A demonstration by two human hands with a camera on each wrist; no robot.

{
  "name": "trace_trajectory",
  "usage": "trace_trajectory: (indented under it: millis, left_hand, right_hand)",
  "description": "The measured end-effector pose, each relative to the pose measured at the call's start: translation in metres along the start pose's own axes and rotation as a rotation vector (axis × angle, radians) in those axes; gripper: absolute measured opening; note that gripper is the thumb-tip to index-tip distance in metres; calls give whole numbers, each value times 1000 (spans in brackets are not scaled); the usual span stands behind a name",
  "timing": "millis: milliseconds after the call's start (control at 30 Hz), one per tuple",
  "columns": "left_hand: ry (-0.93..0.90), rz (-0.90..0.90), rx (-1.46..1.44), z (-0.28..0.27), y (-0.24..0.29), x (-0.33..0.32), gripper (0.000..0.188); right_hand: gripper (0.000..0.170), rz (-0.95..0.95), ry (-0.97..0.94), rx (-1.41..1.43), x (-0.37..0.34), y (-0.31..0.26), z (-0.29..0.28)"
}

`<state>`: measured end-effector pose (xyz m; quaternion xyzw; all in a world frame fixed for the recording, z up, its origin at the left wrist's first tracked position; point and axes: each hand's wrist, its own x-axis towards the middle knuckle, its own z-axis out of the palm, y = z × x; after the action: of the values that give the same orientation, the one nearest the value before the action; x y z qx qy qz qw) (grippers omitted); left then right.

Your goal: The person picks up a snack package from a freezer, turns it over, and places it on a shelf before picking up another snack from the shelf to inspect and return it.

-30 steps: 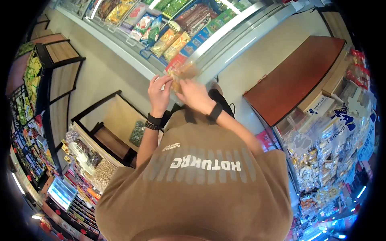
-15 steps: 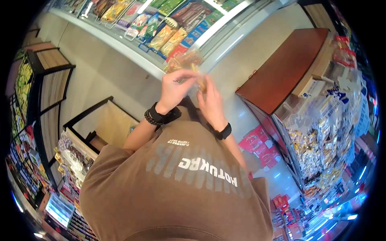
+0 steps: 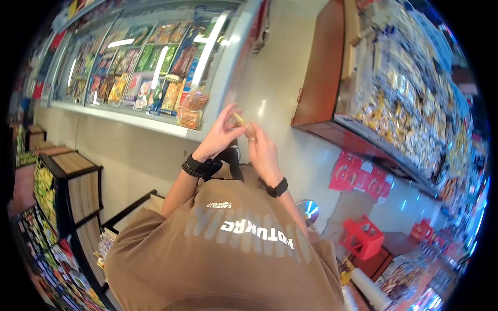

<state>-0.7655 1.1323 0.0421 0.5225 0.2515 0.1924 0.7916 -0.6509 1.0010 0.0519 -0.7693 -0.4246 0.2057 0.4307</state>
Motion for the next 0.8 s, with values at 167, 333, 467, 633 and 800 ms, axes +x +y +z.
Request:
trace_trajectory:
  millis: [167, 333, 467, 633, 800]
  left_hand:
    - [-159, -86, 102, 42, 2, -22, 90]
    - [-192, -237, 44, 93, -22, -37, 96]
    - [-301, -322, 196, 136, -28, -40, 86]
    - [-607, -361, 313, 187, -64, -22, 65]
    - [-1009, -344, 430, 269, -93, -2, 49]
  right_hand:
    - [34, 56, 181, 55, -55, 10, -25]
    - [36, 41, 331, 10, -110, 31, -52]
    - [40, 169, 516, 136, -144, 45, -67]
    - [35, 293, 794, 274, -176, 69, -96]
    - [30, 380, 1013, 268, -209, 101, -143]
